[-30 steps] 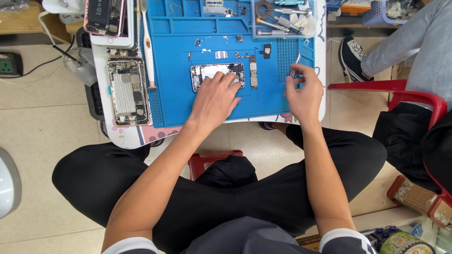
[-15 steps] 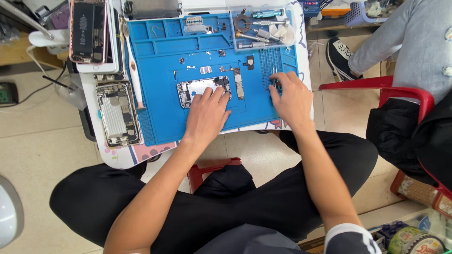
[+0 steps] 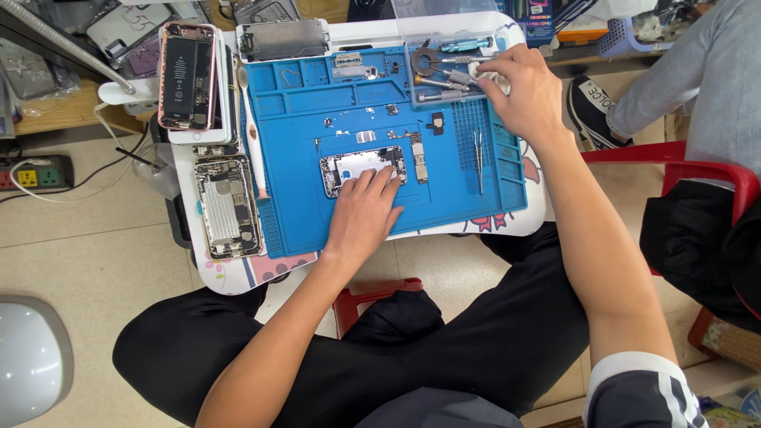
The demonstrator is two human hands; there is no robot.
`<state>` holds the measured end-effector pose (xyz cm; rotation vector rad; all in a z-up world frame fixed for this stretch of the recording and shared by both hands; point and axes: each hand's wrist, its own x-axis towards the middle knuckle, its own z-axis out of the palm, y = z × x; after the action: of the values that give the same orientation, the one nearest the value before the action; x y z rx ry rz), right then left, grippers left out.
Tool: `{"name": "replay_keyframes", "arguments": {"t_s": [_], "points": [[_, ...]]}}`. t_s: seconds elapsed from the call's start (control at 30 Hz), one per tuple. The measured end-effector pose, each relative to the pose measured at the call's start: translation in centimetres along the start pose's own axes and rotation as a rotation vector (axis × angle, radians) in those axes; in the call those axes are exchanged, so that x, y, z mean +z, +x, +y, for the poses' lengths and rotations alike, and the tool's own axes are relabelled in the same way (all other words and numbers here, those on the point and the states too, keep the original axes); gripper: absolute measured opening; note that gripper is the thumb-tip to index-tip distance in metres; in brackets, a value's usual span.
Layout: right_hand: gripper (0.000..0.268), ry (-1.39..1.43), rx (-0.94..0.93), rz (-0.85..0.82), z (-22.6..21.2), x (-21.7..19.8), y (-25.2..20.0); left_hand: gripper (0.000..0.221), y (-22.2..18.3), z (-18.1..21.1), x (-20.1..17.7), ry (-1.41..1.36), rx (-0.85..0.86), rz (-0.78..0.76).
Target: The person uses tweezers to remove small components and screws from a disassembled smartphone motherboard placed on a blue work mat. They carefully lift and place various parts, including a camera module, onto the mat while working in a seated position.
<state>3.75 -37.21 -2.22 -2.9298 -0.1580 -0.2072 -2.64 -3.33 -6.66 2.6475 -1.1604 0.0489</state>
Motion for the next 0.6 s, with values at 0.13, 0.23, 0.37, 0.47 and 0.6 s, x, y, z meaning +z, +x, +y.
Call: {"name": "replay_keyframes", "arguments": {"t_s": [0.13, 0.23, 0.37, 0.47, 0.6], "points": [[0.022, -0.016, 0.016, -0.065, -0.4, 0.6, 0.6, 0.054, -0.2, -0.2, 0.3, -0.015, 0.000, 0.007], [0.022, -0.003, 0.002, -0.042, -0.8, 1.1, 0.9, 0.054, 0.0, -0.2, 0.3, -0.017, -0.005, 0.007], [0.020, 0.059, 0.030, 0.009, -1.6, 2.5, 1.3, 0.056, -0.3, -0.2, 0.4, -0.002, 0.007, -0.006], [0.015, 0.041, 0.014, 0.037, -1.5, 2.9, 1.5, 0.057, -0.5, -0.2, 0.3, 0.011, 0.017, -0.005], [0.020, -0.123, 0.103, 0.010, -2.8, 1.3, 1.0, 0.059, -0.8, -0.2, 0.5, 0.005, 0.019, -0.014]]}}
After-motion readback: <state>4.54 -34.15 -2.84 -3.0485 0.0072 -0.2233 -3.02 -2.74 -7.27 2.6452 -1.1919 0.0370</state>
